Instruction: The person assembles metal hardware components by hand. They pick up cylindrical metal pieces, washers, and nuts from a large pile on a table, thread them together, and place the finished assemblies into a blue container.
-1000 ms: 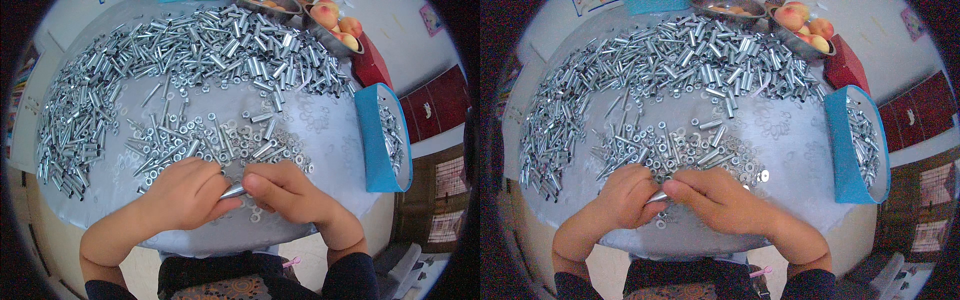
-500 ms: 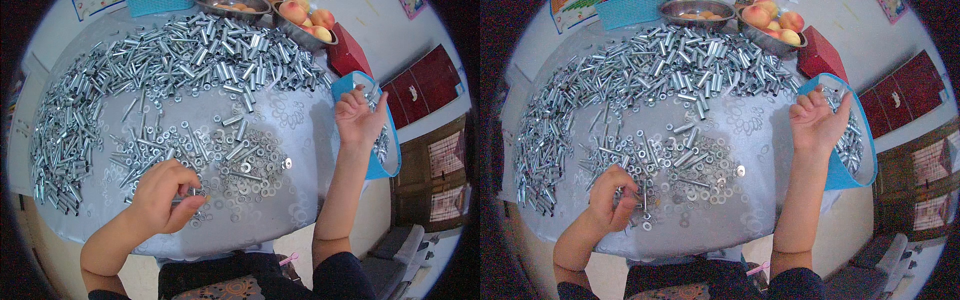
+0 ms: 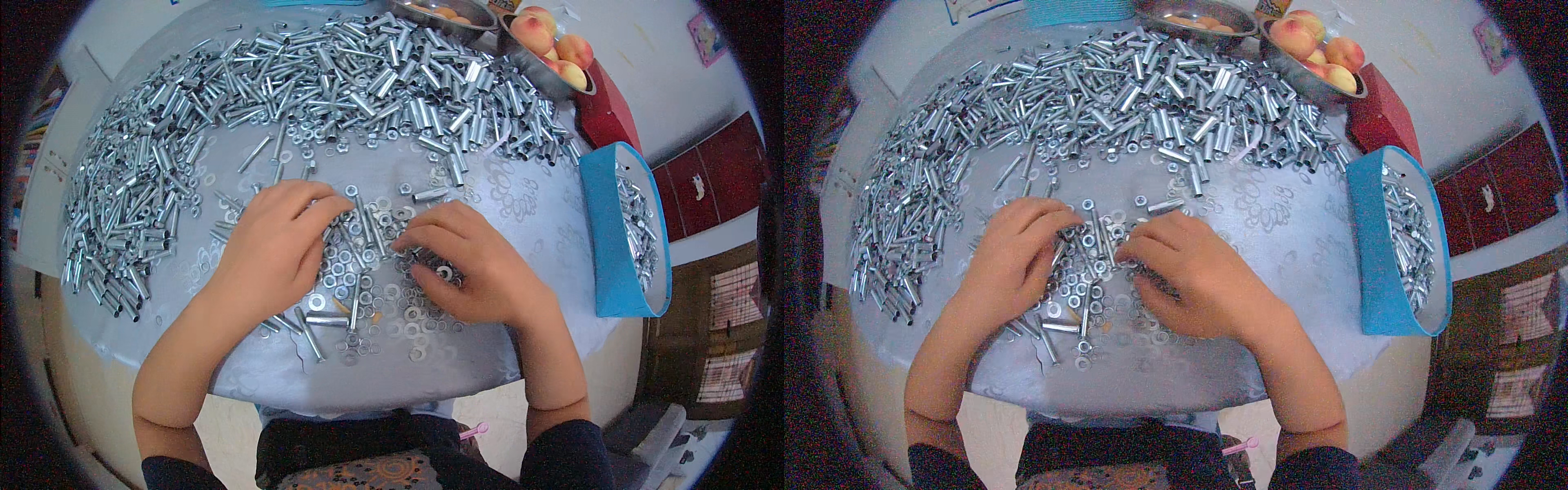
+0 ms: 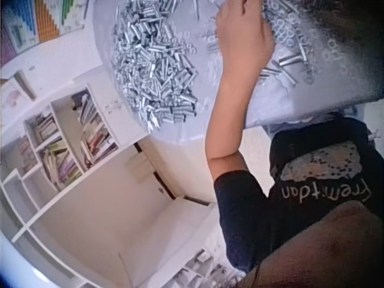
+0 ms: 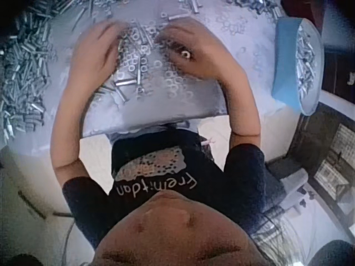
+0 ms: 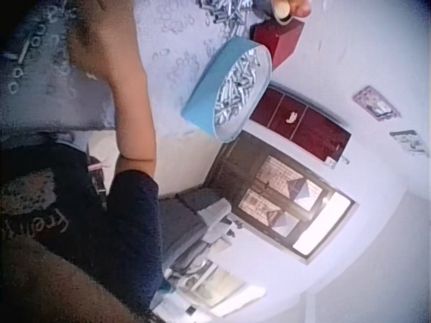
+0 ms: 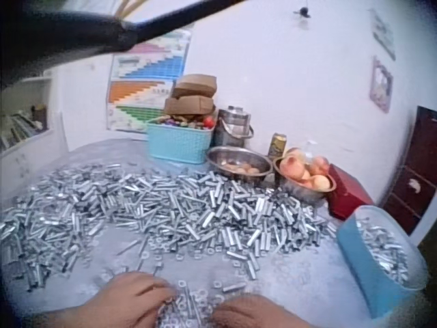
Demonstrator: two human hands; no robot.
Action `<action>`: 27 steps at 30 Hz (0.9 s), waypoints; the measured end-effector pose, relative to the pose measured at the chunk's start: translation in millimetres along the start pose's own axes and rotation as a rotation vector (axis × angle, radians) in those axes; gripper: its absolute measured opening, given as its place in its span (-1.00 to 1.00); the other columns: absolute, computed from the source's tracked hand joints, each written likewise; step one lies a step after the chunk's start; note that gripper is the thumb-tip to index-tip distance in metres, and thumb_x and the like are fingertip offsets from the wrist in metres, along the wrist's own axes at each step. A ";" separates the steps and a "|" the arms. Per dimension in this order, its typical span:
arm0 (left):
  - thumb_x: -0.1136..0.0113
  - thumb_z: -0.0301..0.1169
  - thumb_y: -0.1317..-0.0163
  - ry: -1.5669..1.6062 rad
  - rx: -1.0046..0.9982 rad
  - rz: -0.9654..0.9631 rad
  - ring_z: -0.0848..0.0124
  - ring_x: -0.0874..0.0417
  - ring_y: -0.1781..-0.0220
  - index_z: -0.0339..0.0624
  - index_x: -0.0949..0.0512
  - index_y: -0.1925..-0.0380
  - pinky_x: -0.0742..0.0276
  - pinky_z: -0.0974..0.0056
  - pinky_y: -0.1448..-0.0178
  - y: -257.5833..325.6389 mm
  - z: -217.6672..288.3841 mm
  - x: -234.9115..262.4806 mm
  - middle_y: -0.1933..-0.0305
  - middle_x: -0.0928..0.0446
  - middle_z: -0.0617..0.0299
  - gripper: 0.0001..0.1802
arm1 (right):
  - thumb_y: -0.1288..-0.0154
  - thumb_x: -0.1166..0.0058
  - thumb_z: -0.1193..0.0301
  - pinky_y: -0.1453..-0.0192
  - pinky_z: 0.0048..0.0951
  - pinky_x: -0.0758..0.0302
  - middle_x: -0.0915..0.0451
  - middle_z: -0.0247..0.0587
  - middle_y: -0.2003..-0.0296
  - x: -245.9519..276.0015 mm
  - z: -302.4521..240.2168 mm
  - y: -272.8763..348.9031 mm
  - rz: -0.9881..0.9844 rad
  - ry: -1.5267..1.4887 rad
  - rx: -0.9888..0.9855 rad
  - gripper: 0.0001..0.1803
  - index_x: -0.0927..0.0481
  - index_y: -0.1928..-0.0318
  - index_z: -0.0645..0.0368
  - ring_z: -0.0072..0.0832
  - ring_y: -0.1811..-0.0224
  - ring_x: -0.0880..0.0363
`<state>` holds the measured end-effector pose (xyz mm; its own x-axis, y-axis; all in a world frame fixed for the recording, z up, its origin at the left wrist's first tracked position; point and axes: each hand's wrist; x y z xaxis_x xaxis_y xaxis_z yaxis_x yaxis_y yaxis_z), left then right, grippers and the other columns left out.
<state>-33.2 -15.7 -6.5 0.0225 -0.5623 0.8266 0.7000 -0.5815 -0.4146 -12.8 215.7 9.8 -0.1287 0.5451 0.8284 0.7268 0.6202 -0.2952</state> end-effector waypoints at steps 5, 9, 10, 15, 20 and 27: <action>-0.01 -0.57 0.09 0.056 -0.114 -0.087 0.10 -0.41 0.01 -0.22 -0.45 0.20 -0.29 0.13 -0.09 0.3 -0.3 -5.2 0.13 -0.43 0.06 -0.66 | 0.06 -0.08 0.43 0.04 -0.24 -0.31 -0.45 -0.18 0.25 -14.2 -1.9 -2.2 -0.018 0.103 0.078 -0.71 -0.47 0.23 0.15 -0.19 0.15 -0.39; -0.09 -0.49 0.12 0.047 -0.061 -0.099 0.10 -0.41 0.03 -0.22 -0.46 0.23 -0.30 0.14 -0.06 1.5 5.7 -7.5 0.15 -0.43 0.06 -0.65 | 0.04 -0.10 0.38 0.04 -0.25 -0.31 -0.46 -0.23 0.27 -16.7 0.6 -1.3 -0.023 0.168 0.031 -0.74 -0.47 0.27 0.14 -0.24 0.15 -0.40; -0.12 -0.46 0.13 0.035 -0.043 -0.049 0.11 -0.42 0.07 -0.22 -0.46 0.26 -0.32 0.14 -0.02 1.0 8.5 -6.1 0.18 -0.43 0.07 -0.67 | 0.04 -0.10 0.38 0.05 -0.26 -0.31 -0.46 -0.24 0.28 -15.8 -1.1 -1.5 -0.026 0.181 0.017 -0.75 -0.48 0.28 0.14 -0.25 0.16 -0.41; -0.18 -0.39 0.17 -0.127 0.079 -0.112 0.13 -0.42 0.28 -0.22 -0.43 0.47 -0.32 0.14 0.22 -1.1 11.2 12.6 0.35 -0.38 0.11 -0.78 | 0.09 -0.19 0.39 0.10 -0.31 -0.34 -0.48 -0.25 0.32 -20.9 -4.5 -2.3 0.059 0.246 -0.054 -0.77 -0.51 0.35 0.11 -0.27 0.19 -0.42; -0.23 -0.33 0.18 -0.113 0.089 -0.145 0.12 -0.42 0.30 -0.18 -0.42 0.54 -0.32 0.15 0.24 2.8 9.8 10.4 0.36 -0.38 0.11 -0.76 | 0.09 -0.19 0.39 0.12 -0.32 -0.35 -0.46 -0.26 0.31 -29.2 -4.2 -4.5 0.141 0.267 -0.051 -0.79 -0.51 0.37 0.12 -0.28 0.21 -0.43; -0.19 -0.36 0.07 -0.032 0.085 -0.028 0.12 -0.49 0.30 -0.18 -0.46 0.40 -0.37 0.16 0.23 1.3 15.5 7.4 0.34 -0.48 0.10 -0.78 | 0.07 -0.16 0.45 0.12 -0.33 -0.32 -0.48 -0.29 0.34 -31.8 0.0 -3.3 0.130 0.273 0.006 -0.82 -0.51 0.37 0.12 -0.31 0.21 -0.43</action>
<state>-21.0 -11.4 5.0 0.0242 -0.5266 0.8498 0.7590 -0.5436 -0.3584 -11.1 196.4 -15.6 0.1518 0.4483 0.8809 0.7212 0.5592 -0.4089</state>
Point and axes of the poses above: each hand's wrist, its own y-axis away from the middle knuckle, its own x-axis out of the back of the hand, z = x × y
